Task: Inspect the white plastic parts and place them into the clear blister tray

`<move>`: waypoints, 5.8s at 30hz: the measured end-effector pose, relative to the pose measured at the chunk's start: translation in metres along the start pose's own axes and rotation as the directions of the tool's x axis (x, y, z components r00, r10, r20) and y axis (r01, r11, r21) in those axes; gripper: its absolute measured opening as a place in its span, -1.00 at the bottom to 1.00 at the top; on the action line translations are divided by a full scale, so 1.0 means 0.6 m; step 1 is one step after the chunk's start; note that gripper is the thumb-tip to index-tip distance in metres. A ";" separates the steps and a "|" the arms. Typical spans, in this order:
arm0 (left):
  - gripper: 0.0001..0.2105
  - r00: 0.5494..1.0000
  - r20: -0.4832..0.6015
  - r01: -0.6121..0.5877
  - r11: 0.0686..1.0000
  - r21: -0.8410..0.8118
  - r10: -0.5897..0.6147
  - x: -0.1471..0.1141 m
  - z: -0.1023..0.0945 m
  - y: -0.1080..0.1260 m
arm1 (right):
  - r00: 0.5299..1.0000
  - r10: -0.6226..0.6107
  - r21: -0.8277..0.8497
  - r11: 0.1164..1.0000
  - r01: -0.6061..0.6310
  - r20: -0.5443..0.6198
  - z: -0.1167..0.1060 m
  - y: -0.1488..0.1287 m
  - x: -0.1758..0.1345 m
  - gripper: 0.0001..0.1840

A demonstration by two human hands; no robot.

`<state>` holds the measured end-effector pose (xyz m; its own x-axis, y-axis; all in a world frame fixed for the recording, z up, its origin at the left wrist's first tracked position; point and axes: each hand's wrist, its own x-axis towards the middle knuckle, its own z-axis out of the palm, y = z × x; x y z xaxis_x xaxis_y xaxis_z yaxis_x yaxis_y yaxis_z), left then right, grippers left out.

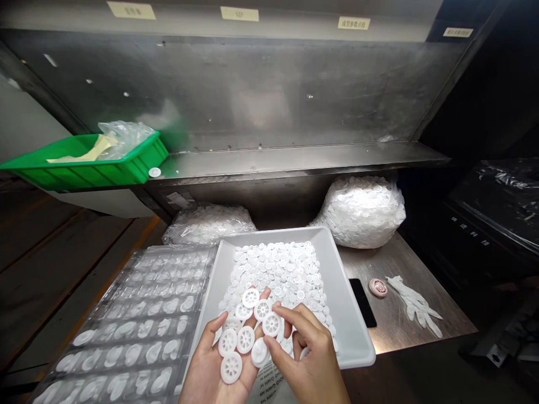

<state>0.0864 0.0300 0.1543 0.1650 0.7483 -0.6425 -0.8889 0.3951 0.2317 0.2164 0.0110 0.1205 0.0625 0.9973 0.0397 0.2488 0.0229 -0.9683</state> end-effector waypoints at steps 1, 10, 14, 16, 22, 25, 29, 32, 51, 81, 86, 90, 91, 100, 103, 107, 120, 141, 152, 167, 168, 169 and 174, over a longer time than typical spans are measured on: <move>-0.53 1.000 -0.012 0.002 1.000 -0.003 -0.002 0.000 0.001 0.000 | 1.000 0.007 -0.004 1.000 -0.007 0.005 0.000 0.000 0.000 -0.70; -0.50 0.999 -0.042 0.014 1.000 0.000 -0.014 -0.001 0.004 -0.002 | 1.000 0.025 -0.006 1.000 -0.025 -0.003 0.000 -0.007 0.001 -0.70; -0.54 0.999 -0.019 0.027 1.000 -0.006 -0.027 0.000 -0.003 0.000 | 0.997 0.070 0.046 0.997 -0.069 -0.021 -0.001 -0.012 0.001 -0.73; -0.58 0.999 0.019 0.042 0.999 -0.021 -0.041 0.002 -0.009 0.001 | 0.984 0.173 0.222 0.959 -0.178 0.045 -0.005 -0.012 0.003 -0.78; -0.65 0.999 0.035 0.036 0.999 -0.029 -0.035 0.008 -0.016 0.000 | 0.924 0.214 0.841 0.386 -0.378 0.316 -0.023 -0.003 0.021 -0.75; -0.64 1.000 0.007 0.024 1.000 -0.013 -0.024 0.006 -0.011 -0.002 | 0.905 0.299 0.778 0.470 -0.416 0.303 -0.022 -0.001 0.022 -0.69; -0.60 0.999 -0.032 0.004 1.000 -0.019 -0.005 0.004 -0.006 -0.003 | 0.972 -0.005 0.309 0.949 -0.069 0.234 -0.016 -0.004 0.010 -0.78; -0.59 1.000 0.004 -0.012 0.999 -0.036 0.012 0.005 -0.008 -0.001 | 0.875 -0.344 -0.099 0.912 0.397 0.340 -0.014 -0.005 0.004 -0.75; -0.48 1.000 0.008 0.017 0.996 -0.085 -0.016 -0.001 -0.007 -0.002 | 1.000 0.014 -0.082 0.996 -0.015 -0.015 0.007 0.005 0.009 -0.71; -0.55 1.000 -0.011 -0.009 0.998 -0.059 0.008 -0.010 0.001 0.001 | 0.925 -0.360 -0.137 0.917 0.375 0.123 0.003 -0.006 -0.016 -0.71; -0.58 0.998 0.055 -0.006 1.000 -0.030 0.008 -0.007 -0.001 -0.004 | 0.765 -0.581 -0.366 0.673 0.643 0.277 0.005 -0.012 -0.004 -0.78; -0.61 0.998 0.067 -0.018 0.999 -0.032 0.020 -0.006 -0.006 -0.005 | 0.785 -0.563 -0.389 0.684 0.618 0.258 0.001 -0.007 -0.001 -0.77; -0.62 0.997 0.070 -0.016 0.999 -0.036 0.018 -0.007 -0.007 -0.005 | 0.795 -0.553 -0.388 0.695 0.605 0.248 0.000 -0.005 -0.001 -0.77; -0.52 0.999 0.050 0.009 0.997 -0.081 -0.005 -0.002 -0.012 -0.007 | 0.825 -0.501 -0.366 0.739 0.565 0.263 -0.008 -0.008 -0.007 -0.80; -0.51 0.991 0.137 0.016 0.998 -0.068 -0.007 0.002 -0.018 -0.008 | 0.809 -0.495 -0.405 0.701 0.587 0.317 -0.003 -0.016 -0.005 -0.80; -0.54 0.979 0.203 0.050 0.995 -0.089 -0.031 0.006 -0.025 -0.008 | 0.793 -0.489 -0.515 0.604 0.609 0.364 0.002 -0.026 0.000 -0.80; -0.62 0.994 0.100 -0.049 0.999 -0.001 0.049 0.001 -0.016 -0.007 | 0.764 -0.558 -0.439 0.627 0.644 0.324 0.003 -0.014 0.001 -0.83; -0.56 0.998 -0.039 -0.044 0.999 0.021 0.044 -0.002 0.001 -0.006 | 0.892 -0.393 -0.240 0.865 0.441 0.223 -0.001 0.003 -0.006 -0.74; -0.59 0.998 0.028 0.050 0.998 0.028 -0.051 0.008 -0.019 -0.015 | 0.810 -0.492 -0.272 0.772 0.575 0.318 0.014 -0.017 -0.013 -0.81; -0.58 0.995 0.028 0.095 0.995 -0.031 -0.094 0.005 -0.013 -0.014 | 0.841 -0.380 -0.301 0.810 0.504 0.385 0.012 -0.011 -0.019 -0.79; -0.58 0.994 0.038 0.101 0.994 -0.038 -0.100 0.006 -0.012 -0.014 | 0.843 -0.371 -0.301 0.813 0.498 0.390 0.012 -0.011 -0.019 -0.79; -0.58 0.993 0.049 0.107 0.993 -0.043 -0.105 0.006 -0.012 -0.014 | 0.845 -0.362 -0.300 0.818 0.491 0.394 0.012 -0.011 -0.019 -0.79; -0.55 0.992 0.080 0.102 0.992 -0.073 -0.096 0.005 -0.010 -0.012 | 0.863 -0.335 -0.274 0.850 0.450 0.379 0.014 -0.012 -0.019 -0.72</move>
<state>0.0907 0.0261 0.1464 0.2834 0.7472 -0.6011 -0.8964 0.4292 0.1109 0.2055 -0.0001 0.1252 -0.3960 0.8793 0.2647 0.5047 0.4493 -0.7371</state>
